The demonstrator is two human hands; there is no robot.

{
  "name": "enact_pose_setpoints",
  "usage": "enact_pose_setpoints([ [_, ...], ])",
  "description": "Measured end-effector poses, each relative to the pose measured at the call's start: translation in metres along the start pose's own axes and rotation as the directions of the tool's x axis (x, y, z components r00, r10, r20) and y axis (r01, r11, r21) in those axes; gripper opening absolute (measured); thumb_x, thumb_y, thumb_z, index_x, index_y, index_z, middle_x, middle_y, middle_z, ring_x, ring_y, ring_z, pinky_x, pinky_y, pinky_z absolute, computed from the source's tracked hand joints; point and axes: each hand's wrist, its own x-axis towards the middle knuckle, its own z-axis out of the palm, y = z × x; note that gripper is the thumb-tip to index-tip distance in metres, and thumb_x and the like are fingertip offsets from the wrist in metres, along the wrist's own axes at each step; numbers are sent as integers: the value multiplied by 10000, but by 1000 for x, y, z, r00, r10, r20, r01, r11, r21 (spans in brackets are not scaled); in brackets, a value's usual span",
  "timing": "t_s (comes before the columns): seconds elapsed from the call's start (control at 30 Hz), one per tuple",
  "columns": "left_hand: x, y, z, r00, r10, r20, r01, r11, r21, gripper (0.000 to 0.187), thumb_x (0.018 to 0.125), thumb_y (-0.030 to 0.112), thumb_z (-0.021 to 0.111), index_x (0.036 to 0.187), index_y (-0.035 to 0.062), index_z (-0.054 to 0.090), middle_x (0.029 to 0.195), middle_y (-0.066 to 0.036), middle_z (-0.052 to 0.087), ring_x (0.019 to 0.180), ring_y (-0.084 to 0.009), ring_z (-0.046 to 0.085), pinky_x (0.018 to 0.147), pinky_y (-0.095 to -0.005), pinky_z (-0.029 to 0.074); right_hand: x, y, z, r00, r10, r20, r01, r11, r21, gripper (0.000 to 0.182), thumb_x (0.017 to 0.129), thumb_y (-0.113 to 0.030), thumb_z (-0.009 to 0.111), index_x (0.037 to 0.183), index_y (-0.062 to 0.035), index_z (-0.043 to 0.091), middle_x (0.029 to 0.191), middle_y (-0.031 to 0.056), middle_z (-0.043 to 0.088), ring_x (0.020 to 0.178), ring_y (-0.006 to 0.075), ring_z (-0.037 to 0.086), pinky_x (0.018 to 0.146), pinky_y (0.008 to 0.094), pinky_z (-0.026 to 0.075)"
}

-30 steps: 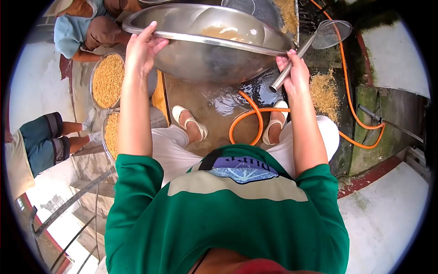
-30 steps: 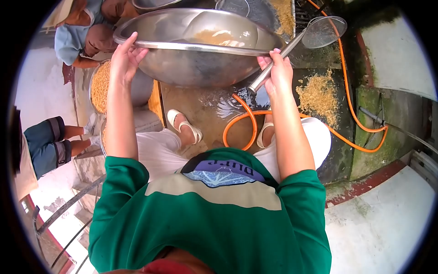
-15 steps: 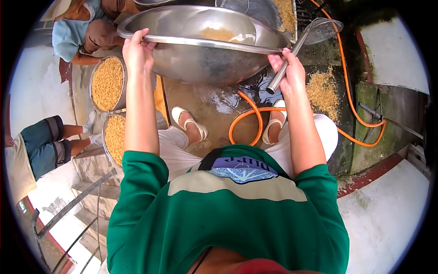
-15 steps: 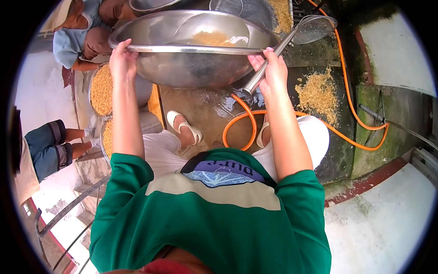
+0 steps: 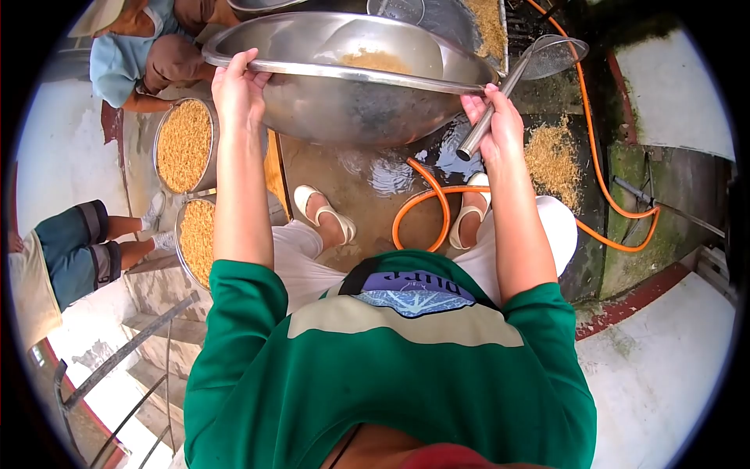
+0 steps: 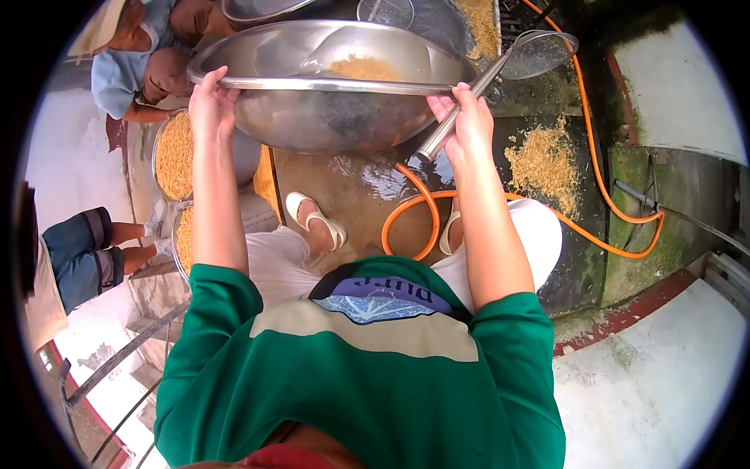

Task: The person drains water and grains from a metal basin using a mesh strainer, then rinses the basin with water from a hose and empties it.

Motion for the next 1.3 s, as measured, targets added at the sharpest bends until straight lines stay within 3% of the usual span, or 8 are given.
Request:
enact_pose_setpoints([
  [0.23,-5,-5,-1,999,34,-27,-36,997,-71,166,740,-42,569,862,15,472,822,-77,560,726,-187,581,633,-331,523,0,-1,-2,1000,24,-9,-24,1000,-6,90,842,-15,471,914,-16,418,922,143,491,795,251,550,771,417,529],
  [0.47,-21,-17,-26,994,70,-78,-83,982,-168,194,730,-76,533,898,9,490,881,-69,557,786,-187,574,697,-346,513,13,0,-22,991,59,-124,-77,986,-145,142,820,-103,515,934,-36,465,848,73,550,751,169,557,653,336,510],
  [0.63,-26,-17,-40,995,98,-12,-98,976,-195,250,726,-83,532,956,12,507,937,-68,570,852,-173,563,792,-306,464,29,6,-32,968,106,-229,-144,977,-156,115,794,-132,558,796,-31,502,735,46,514,594,166,491,576,312,489],
  [0.77,-33,-21,-55,996,93,-1,-91,979,-181,280,723,-86,526,986,8,505,965,-73,571,904,-171,550,844,-305,433,34,11,-39,959,182,-218,-222,959,-176,88,779,-110,557,767,-42,503,677,37,501,569,163,485,521,299,452],
  [0.87,-41,-13,-53,995,99,13,-95,978,-185,298,723,-80,524,1009,3,506,977,-78,570,910,-174,550,847,-311,434,30,12,-30,952,175,-253,-210,971,-118,60,780,-89,546,785,-38,514,677,30,510,565,156,500,510,294,451],
  [1.07,-37,0,-74,997,75,7,-73,985,-157,357,747,-44,517,1100,-4,481,1068,-107,554,999,-218,539,899,-354,433,13,24,-37,978,113,-175,-143,974,-173,64,789,-55,522,843,-21,519,692,35,527,578,143,529,522,268,490],
  [1.13,-37,5,-77,998,51,22,-47,987,-153,346,752,-44,516,1094,-6,481,1065,-108,558,986,-213,549,893,-339,442,-5,21,-44,977,145,-153,-188,931,-314,78,810,-48,488,881,-21,501,721,52,539,588,157,552,517,269,523],
  [1.3,-16,19,-103,999,-12,42,16,996,-93,240,730,-59,546,960,5,521,899,-62,587,823,-158,573,766,-272,468,-54,24,-63,942,314,-116,-335,878,-342,142,845,-31,466,962,-8,390,920,138,535,792,280,618,662,346,566],
])
